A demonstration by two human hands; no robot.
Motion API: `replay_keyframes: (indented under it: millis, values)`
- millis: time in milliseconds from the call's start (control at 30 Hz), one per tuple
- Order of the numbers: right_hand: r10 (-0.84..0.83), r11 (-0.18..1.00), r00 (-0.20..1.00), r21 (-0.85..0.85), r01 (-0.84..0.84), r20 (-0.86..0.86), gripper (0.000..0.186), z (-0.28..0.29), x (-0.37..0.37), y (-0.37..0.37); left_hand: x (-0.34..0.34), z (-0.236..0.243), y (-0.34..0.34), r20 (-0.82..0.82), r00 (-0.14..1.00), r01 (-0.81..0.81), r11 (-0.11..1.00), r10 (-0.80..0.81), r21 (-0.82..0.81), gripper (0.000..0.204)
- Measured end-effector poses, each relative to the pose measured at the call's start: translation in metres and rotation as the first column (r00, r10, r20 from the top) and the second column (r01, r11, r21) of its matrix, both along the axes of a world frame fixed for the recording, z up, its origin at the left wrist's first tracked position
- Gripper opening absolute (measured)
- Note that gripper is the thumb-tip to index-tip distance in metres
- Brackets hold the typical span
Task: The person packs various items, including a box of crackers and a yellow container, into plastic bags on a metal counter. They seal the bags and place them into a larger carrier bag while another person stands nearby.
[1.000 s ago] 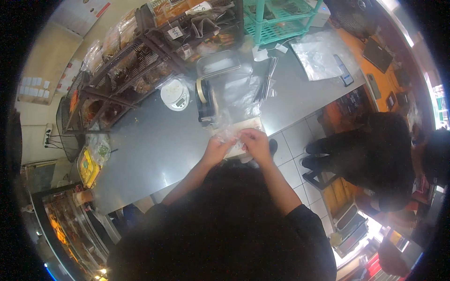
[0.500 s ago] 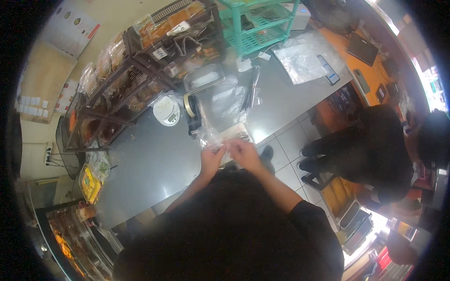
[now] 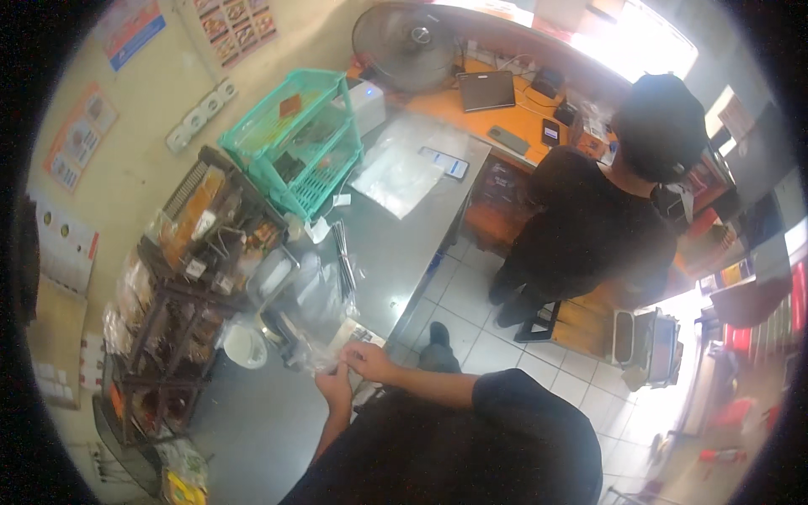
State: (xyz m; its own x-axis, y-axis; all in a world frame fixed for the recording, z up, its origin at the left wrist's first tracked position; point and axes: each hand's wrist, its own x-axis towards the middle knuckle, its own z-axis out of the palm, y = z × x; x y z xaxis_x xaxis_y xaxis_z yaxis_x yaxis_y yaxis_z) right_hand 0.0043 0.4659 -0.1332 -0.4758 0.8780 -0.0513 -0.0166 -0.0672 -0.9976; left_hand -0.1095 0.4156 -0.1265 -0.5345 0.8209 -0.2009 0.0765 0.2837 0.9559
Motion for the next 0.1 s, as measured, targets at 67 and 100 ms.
replay_keyframes:
  millis: [67, 100]
  values:
    - [0.015, 0.999, 0.999, -0.038, -0.014, 0.038, 0.012, 0.005, 0.002, 0.000, -0.001, 0.002, 0.005, 0.015, 0.999, 0.027, 0.990, -0.030, 0.138, 0.045]
    - [0.026, 0.999, 0.999, 0.037, -0.027, 0.020, 0.014, -0.004, 0.002, 0.002, -0.004, -0.009, 0.002, 0.014, 0.999, 0.031, 0.972, -0.035, 0.231, 0.054]
